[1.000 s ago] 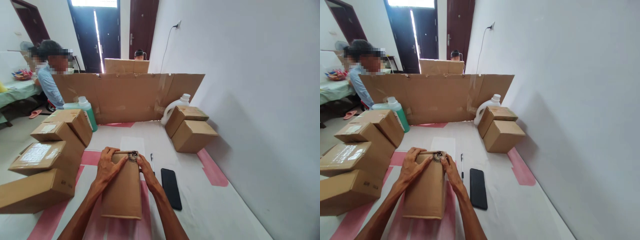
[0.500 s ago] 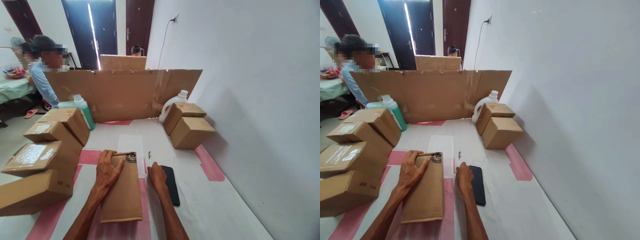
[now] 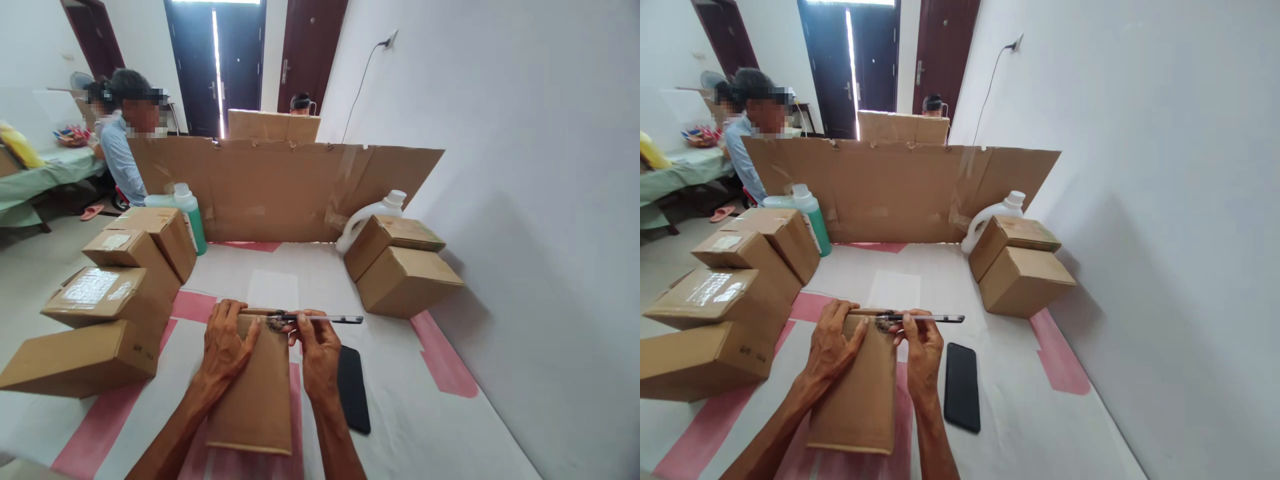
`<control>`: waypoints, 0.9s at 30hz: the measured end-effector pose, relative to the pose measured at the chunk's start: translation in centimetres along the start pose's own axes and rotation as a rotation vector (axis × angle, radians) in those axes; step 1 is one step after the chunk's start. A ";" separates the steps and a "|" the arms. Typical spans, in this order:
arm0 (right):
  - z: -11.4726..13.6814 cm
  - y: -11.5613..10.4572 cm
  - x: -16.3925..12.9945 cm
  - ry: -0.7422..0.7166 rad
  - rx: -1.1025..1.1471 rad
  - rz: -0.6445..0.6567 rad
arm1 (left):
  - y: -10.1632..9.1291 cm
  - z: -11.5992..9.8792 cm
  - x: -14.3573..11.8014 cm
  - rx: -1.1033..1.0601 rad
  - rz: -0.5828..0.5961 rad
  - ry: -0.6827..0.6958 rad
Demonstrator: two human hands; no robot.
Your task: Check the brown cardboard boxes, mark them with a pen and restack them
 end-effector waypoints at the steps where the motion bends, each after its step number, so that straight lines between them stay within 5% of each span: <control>1: 0.0 0.4 -0.2 -0.019 -0.016 0.014 | 0.0 0.0 -0.1 -0.002 -0.002 0.004; 6: 0.2 0.4 -0.6 -0.052 -0.105 0.079 | -0.1 -0.1 -0.5 0.003 -0.022 0.001; 10: 0.3 -1.6 0.3 -0.001 -0.155 0.060 | -0.3 -0.1 -0.5 -0.011 -0.017 0.006; 13: -0.6 -4.7 1.9 0.066 -0.486 -0.001 | -0.3 0.0 -0.6 -0.021 -0.028 0.015; 17: -3.7 -7.3 3.3 0.180 -0.925 0.135 | -0.2 0.1 -0.7 -0.022 -0.038 0.024; 22: -7.2 -7.4 2.0 0.258 -1.176 0.242 | -0.4 0.0 -0.8 -0.014 -0.037 0.026; 27: -6.2 -7.7 0.3 0.249 -1.342 0.283 | -0.7 -0.1 -0.8 -0.007 -0.030 0.028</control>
Point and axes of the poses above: each hand's wrist, its own x-axis towards the middle knuckle, its own y-axis out of the palm, z = x × y, the point moved 5 cm from there along x, towards the middle knuckle, and after that the axes turned 3 degrees about -y, right-handed, at the moved point
